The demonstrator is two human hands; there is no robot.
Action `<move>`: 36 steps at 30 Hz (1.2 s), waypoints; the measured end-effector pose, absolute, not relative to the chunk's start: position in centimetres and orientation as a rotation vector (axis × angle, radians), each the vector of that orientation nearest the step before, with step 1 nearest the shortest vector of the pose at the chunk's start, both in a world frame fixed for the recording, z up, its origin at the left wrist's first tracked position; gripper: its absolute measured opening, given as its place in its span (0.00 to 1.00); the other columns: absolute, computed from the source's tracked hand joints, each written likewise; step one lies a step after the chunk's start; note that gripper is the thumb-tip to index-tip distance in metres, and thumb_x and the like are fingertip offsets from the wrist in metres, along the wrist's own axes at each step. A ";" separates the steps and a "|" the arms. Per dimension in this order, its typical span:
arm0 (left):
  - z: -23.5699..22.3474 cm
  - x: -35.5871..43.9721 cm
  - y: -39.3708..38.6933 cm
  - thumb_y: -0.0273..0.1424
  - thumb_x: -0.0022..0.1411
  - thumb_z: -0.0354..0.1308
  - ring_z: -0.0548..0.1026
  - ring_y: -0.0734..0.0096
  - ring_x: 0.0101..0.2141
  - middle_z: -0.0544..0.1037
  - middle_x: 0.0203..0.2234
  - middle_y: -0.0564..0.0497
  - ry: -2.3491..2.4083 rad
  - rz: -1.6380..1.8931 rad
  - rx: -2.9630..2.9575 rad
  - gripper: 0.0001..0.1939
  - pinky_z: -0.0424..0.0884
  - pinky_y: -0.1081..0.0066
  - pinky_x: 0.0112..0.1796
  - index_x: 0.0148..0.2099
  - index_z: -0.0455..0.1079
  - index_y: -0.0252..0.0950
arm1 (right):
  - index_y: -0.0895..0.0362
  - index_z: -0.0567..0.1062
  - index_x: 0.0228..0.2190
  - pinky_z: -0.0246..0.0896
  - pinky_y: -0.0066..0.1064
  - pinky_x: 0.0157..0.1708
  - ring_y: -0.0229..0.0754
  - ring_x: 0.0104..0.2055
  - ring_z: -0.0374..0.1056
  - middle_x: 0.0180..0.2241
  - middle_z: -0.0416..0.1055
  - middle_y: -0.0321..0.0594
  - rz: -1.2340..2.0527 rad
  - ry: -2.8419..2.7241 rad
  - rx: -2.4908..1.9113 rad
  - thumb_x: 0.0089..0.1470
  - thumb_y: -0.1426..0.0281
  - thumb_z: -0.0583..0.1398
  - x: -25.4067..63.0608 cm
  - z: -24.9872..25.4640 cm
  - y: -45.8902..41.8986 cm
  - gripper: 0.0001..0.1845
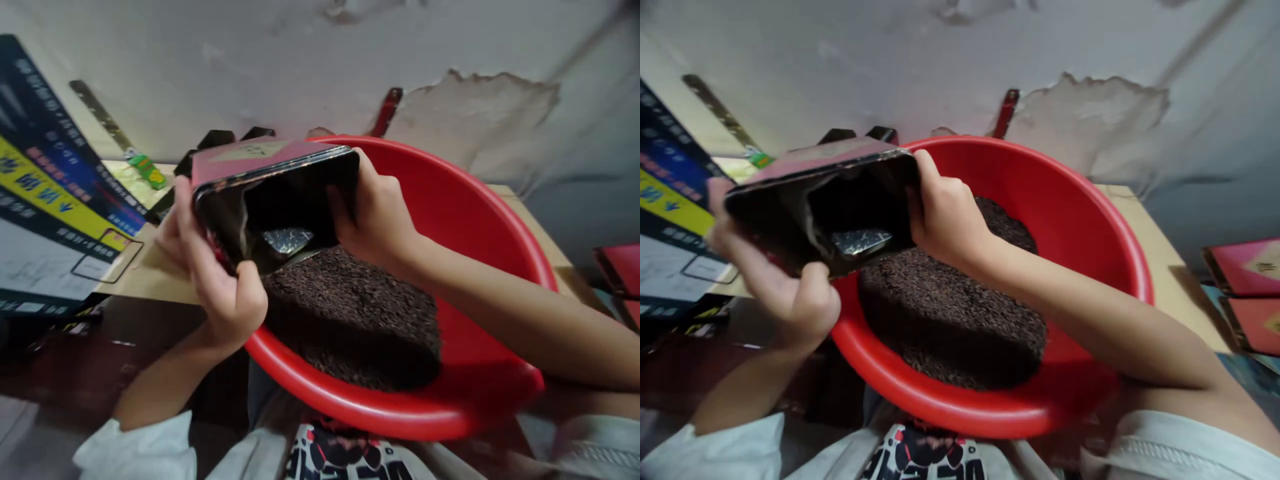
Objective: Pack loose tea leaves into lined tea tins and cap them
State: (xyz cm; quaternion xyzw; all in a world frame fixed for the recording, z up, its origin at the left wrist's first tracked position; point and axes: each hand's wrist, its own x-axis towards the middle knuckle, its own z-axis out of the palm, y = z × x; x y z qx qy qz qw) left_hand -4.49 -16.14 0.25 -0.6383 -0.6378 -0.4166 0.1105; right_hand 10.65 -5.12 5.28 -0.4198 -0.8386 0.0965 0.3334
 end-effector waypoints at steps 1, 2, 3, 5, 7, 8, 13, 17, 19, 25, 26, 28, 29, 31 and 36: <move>0.9 -3.6 -14.6 0.18 0.48 0.45 0.44 0.56 0.65 0.49 0.64 0.53 -1.787 -1.386 -1.769 0.47 0.46 0.54 0.64 0.67 0.33 0.50 | 0.57 0.65 0.48 0.61 0.38 0.40 0.48 0.38 0.70 0.30 0.71 0.40 0.254 -2.149 -1.154 0.55 0.72 0.50 11.9 4.8 -4.6 0.18; 1.4 -2.9 -13.0 0.18 0.49 0.46 0.49 0.56 0.64 0.52 0.62 0.51 -1.727 -1.440 -1.769 0.45 0.49 0.55 0.64 0.67 0.38 0.48 | 0.58 0.65 0.48 0.61 0.39 0.40 0.48 0.39 0.70 0.31 0.71 0.42 0.253 -2.114 -1.205 0.54 0.72 0.50 13.1 4.2 -4.0 0.19; 1.6 -2.3 -11.3 0.18 0.49 0.46 0.53 0.57 0.62 0.56 0.59 0.48 -1.681 -1.450 -1.831 0.43 0.51 0.55 0.63 0.66 0.41 0.46 | 0.60 0.65 0.48 0.61 0.39 0.41 0.49 0.40 0.70 0.33 0.72 0.44 0.250 -2.085 -1.255 0.54 0.72 0.50 14.1 3.7 -3.3 0.19; 1.2 -1.4 -7.6 0.18 0.48 0.48 0.60 0.58 0.57 0.61 0.54 0.43 -1.622 -1.428 -2.001 0.41 0.54 0.56 0.61 0.65 0.45 0.38 | 0.63 0.65 0.48 0.61 0.38 0.42 0.49 0.41 0.69 0.38 0.72 0.48 0.240 -2.036 -1.347 0.53 0.74 0.50 15.9 2.4 -1.8 0.20; 0.0 -0.7 -4.2 0.19 0.50 0.49 0.61 0.56 0.57 0.62 0.53 0.41 -1.602 -1.336 -2.159 0.40 0.56 0.56 0.60 0.66 0.45 0.35 | 0.63 0.64 0.48 0.61 0.36 0.43 0.48 0.43 0.68 0.41 0.71 0.49 0.235 -1.974 -1.450 0.52 0.76 0.49 17.4 1.0 -0.2 0.21; -0.6 -0.3 -2.8 0.20 0.50 0.50 0.60 0.55 0.58 0.62 0.54 0.39 -1.608 -1.273 -2.216 0.40 0.56 0.55 0.60 0.66 0.45 0.34 | 0.63 0.64 0.49 0.60 0.36 0.43 0.47 0.43 0.68 0.42 0.71 0.49 0.233 -1.945 -1.496 0.53 0.76 0.48 18.0 0.1 0.5 0.21; -2.9 1.9 0.4 0.20 0.57 0.47 0.51 0.46 0.63 0.59 0.59 0.34 -1.378 -0.832 -2.405 0.33 0.45 0.42 0.60 0.65 0.48 0.29 | 0.64 0.62 0.49 0.60 0.37 0.40 0.49 0.39 0.69 0.37 0.72 0.52 0.256 -1.883 -1.717 0.55 0.74 0.46 19.5 -4.4 2.6 0.20; -3.9 3.3 1.0 0.21 0.64 0.37 0.54 0.52 0.62 0.60 0.60 0.36 -1.055 -0.392 -2.631 0.24 0.49 0.44 0.60 0.60 0.59 0.29 | 0.66 0.58 0.51 0.61 0.39 0.38 0.50 0.37 0.70 0.38 0.73 0.56 0.322 -1.921 -1.800 0.54 0.74 0.46 19.4 -6.6 2.9 0.22; -4.5 3.5 1.6 0.23 0.66 0.36 0.59 0.54 0.60 0.62 0.59 0.37 -1.041 -0.336 -2.649 0.22 0.54 0.47 0.59 0.56 0.63 0.29 | 0.66 0.57 0.51 0.62 0.39 0.37 0.51 0.36 0.70 0.38 0.73 0.57 0.357 -1.982 -1.797 0.53 0.73 0.47 19.4 -6.5 3.0 0.23; -3.4 1.6 1.7 0.28 0.68 0.39 0.73 0.64 0.43 0.78 0.39 0.46 -1.038 -0.589 -2.560 0.18 0.65 0.56 0.50 0.43 0.72 0.40 | 0.65 0.61 0.51 0.63 0.41 0.41 0.54 0.43 0.70 0.44 0.71 0.59 0.554 -2.070 -1.792 0.51 0.74 0.50 20.6 -3.8 4.2 0.24; -2.6 1.1 1.4 0.29 0.68 0.39 0.73 0.64 0.39 0.78 0.36 0.47 -1.068 -0.680 -2.481 0.18 0.65 0.57 0.47 0.43 0.71 0.41 | 0.65 0.61 0.51 0.63 0.42 0.42 0.55 0.45 0.69 0.45 0.71 0.59 0.557 -2.062 -1.795 0.51 0.74 0.50 20.8 -3.4 4.4 0.24; -0.9 0.1 0.8 0.32 0.68 0.39 0.72 0.64 0.35 0.77 0.33 0.48 -1.098 -0.891 -2.289 0.17 0.64 0.58 0.43 0.43 0.71 0.42 | 0.64 0.62 0.52 0.62 0.44 0.43 0.56 0.47 0.68 0.46 0.70 0.58 0.564 -2.051 -1.808 0.51 0.74 0.50 21.1 -2.9 4.5 0.25; -0.1 -0.5 0.7 0.34 0.68 0.40 0.71 0.64 0.34 0.77 0.32 0.49 -1.105 -1.013 -2.170 0.17 0.63 0.58 0.42 0.42 0.70 0.41 | 0.64 0.62 0.52 0.62 0.45 0.43 0.56 0.48 0.68 0.47 0.70 0.58 0.572 -2.049 -1.823 0.51 0.74 0.50 21.2 -2.8 4.4 0.25; 1.1 -1.8 1.2 0.40 0.67 0.40 0.69 0.64 0.33 0.74 0.30 0.48 -1.129 -1.257 -1.921 0.17 0.61 0.59 0.41 0.38 0.68 0.39 | 0.65 0.62 0.52 0.62 0.45 0.44 0.56 0.48 0.68 0.46 0.70 0.58 0.587 -2.058 -1.853 0.51 0.74 0.50 21.2 -2.7 4.2 0.24; -0.6 -5.0 5.0 0.31 0.62 0.47 0.66 0.61 0.39 0.69 0.32 0.47 -1.451 -1.463 -1.676 0.06 0.59 0.59 0.45 0.38 0.63 0.35 | 0.66 0.60 0.52 0.62 0.44 0.41 0.56 0.45 0.69 0.45 0.70 0.59 0.589 -2.094 -1.893 0.52 0.73 0.51 20.9 -3.1 3.8 0.25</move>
